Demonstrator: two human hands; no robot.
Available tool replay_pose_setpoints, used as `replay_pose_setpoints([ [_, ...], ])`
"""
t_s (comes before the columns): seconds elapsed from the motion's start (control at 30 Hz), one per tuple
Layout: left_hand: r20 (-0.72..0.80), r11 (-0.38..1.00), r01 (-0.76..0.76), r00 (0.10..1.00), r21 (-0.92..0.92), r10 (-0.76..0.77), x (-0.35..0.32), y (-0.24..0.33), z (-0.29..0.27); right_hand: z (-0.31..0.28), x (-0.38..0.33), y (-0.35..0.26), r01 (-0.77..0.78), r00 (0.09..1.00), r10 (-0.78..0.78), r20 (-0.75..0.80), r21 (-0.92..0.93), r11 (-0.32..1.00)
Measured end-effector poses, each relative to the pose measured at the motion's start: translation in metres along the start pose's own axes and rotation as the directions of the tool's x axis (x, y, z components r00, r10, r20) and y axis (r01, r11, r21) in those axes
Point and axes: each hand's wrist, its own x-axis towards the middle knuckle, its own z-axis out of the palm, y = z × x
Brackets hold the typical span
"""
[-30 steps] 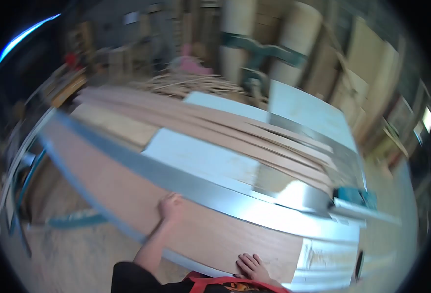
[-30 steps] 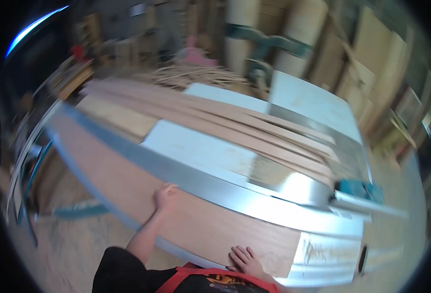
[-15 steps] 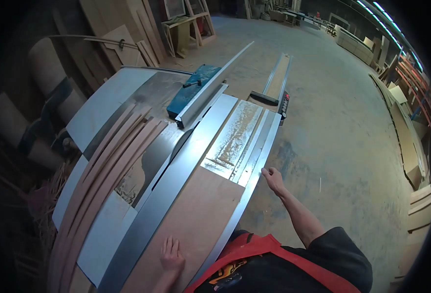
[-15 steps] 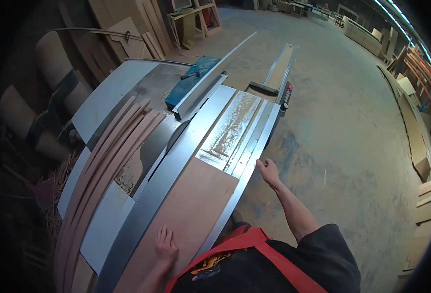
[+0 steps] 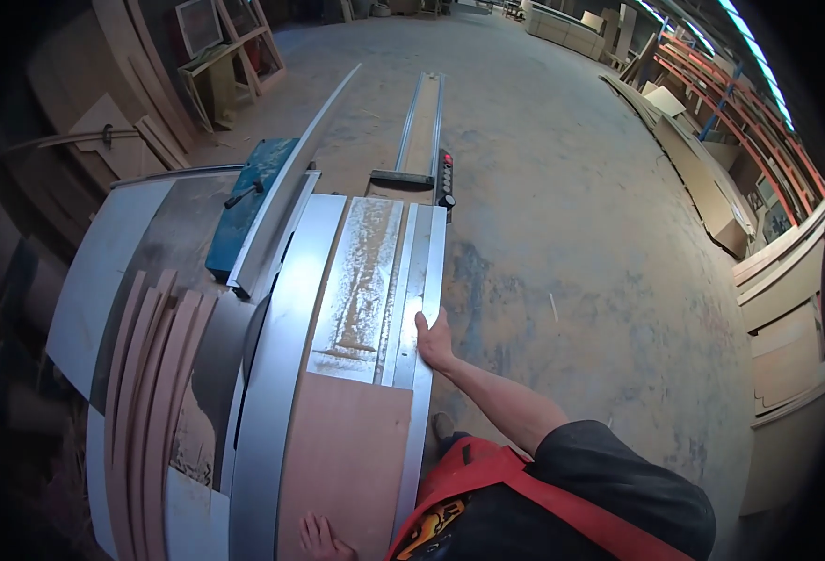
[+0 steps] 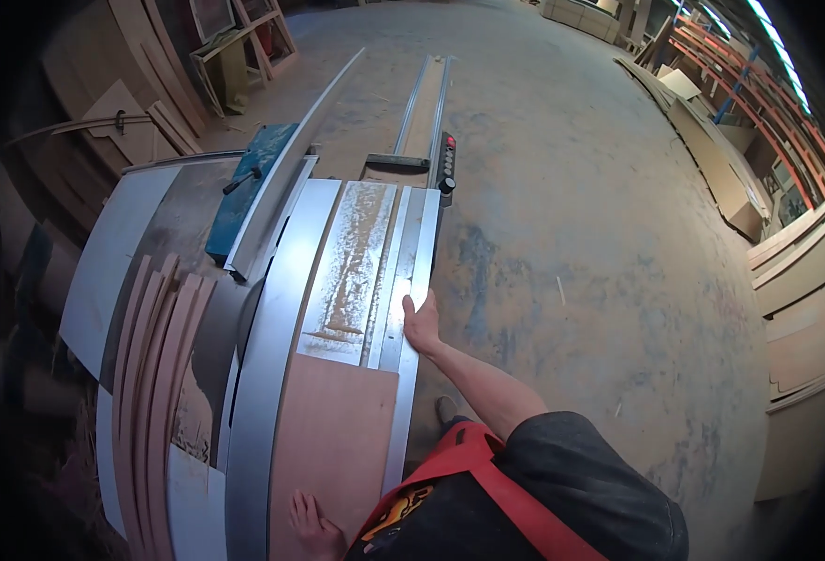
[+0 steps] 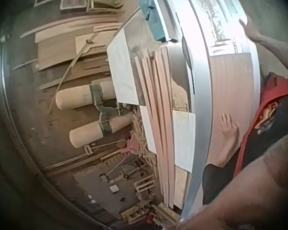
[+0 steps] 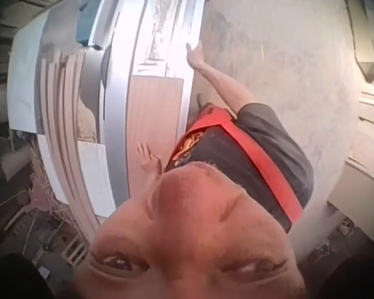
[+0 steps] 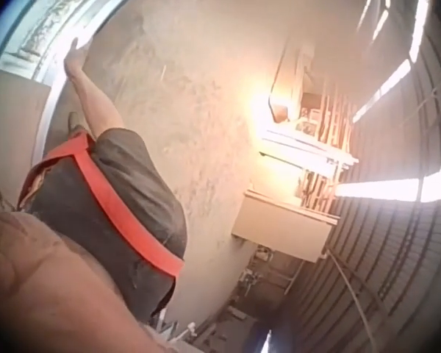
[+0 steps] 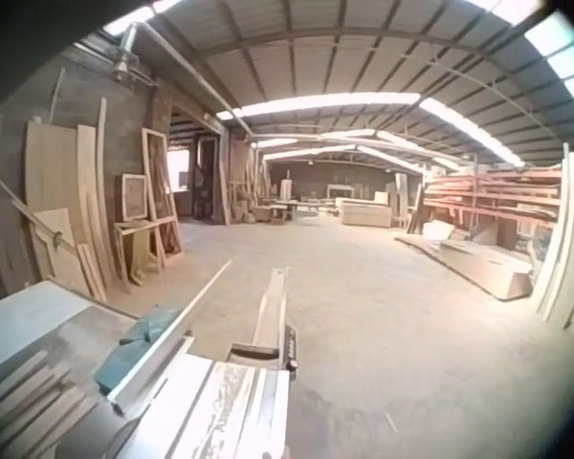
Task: Using a sliding table saw to cut long wooden boards into thinner strips.
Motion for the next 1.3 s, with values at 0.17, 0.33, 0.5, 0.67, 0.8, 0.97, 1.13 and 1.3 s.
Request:
replay_pose_setpoints([
  [0.17, 0.069, 0.997, -0.055, 0.996, 0.052, 0.051, 0.03, 0.003, 0.003, 0.006, 0.02, 0.007, -0.021, 1.0, 0.021, -0.003, 0.006, 1.0],
  [0.33, 0.175, 0.989, -0.062, 0.984, 0.131, 0.038, 0.022, -0.002, 0.007, 0.009, 0.015, 0.008, -0.017, 1.0, 0.017, -0.025, 0.013, 1.0],
  [0.5, 0.104, 0.981, -0.15, 0.985, 0.122, 0.138, 0.054, 0.006, 0.028, 0.009, 0.052, 0.015, -0.105, 0.994, 0.101, 0.05, 0.092, 0.99],
  [0.67, 0.036, 0.963, -0.234, 0.972, 0.134, 0.232, 0.143, 0.028, 0.065, 0.019, 0.154, 0.024, -0.068, 0.998, 0.067, 0.015, 0.113, 0.991],
  [0.8, 0.065, 0.98, -0.175, 0.983, 0.094, 0.169, 0.168, 0.053, 0.081, 0.032, 0.187, 0.033, -0.133, 0.991, 0.132, 0.019, 0.069, 0.989],
  [0.97, 0.179, 0.994, -0.031, 0.984, 0.106, 0.012, 0.225, 0.106, 0.097, 0.046, 0.254, 0.062, -0.109, 0.994, 0.108, 0.011, 0.094, 0.99],
  [1.13, 0.383, 0.95, -0.223, 0.915, 0.218, 0.126, 0.306, 0.122, 0.102, 0.065, 0.331, 0.069, -0.12, 0.993, 0.12, 0.011, 0.111, 0.986],
  [1.3, 0.421, 0.956, -0.192, 0.903, 0.222, 0.084, 0.367, 0.155, 0.124, 0.072, 0.402, 0.071, -0.155, 0.987, 0.149, 0.054, 0.124, 0.98],
])
